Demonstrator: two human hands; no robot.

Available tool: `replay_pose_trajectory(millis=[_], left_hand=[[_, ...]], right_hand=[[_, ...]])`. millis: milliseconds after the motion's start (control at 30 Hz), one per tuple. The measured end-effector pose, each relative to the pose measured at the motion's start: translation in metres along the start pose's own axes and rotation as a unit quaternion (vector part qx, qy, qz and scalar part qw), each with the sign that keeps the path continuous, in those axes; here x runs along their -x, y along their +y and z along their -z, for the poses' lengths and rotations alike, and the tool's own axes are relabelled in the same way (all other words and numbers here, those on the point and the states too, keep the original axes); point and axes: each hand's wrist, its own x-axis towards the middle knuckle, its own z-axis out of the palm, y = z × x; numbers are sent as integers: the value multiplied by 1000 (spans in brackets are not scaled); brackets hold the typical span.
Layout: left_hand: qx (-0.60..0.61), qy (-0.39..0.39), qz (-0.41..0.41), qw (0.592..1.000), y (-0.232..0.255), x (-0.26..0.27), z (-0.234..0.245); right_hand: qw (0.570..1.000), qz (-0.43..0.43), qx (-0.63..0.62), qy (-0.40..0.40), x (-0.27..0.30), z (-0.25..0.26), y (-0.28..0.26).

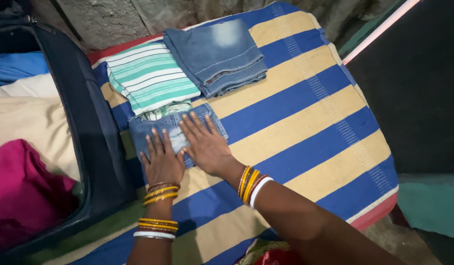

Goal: The person opens a suitcase, removes several items of clothing, and folds a striped shirt, a pair of jeans, and a pink garment by hand on a bed.

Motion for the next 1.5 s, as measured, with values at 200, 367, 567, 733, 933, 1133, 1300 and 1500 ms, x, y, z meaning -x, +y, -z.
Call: replay_pose_trajectory(millis=[200, 367, 567, 733, 933, 1133, 1300, 1500], left_hand=[[27, 23, 64, 997, -6, 5, -15], [31, -5, 71, 997, -8, 0, -10], [64, -43, 105, 991, -3, -3, -2], [131, -22, 95, 986, 9, -3, 37], [190, 60, -1, 980, 7, 12, 112], [204, 259, -74, 941, -45, 35, 175], [165, 260, 50, 950, -106, 73, 212], [199, 224, 86, 950, -159, 95, 199]], right_hand=[[999, -42, 7, -29, 8, 12, 9], [996, -46, 11, -69, 3, 23, 9], [981, -137, -69, -120, 3, 28, 6], [957, -245, -142, -63, -4, 29, 4], [944, -212, -208, 142, -24, 61, -26], [908, -47, -252, 332, -53, 118, -102], [889, -34, -366, 273, -77, 124, -169], [916, -125, -357, 134, -107, 71, -211]])
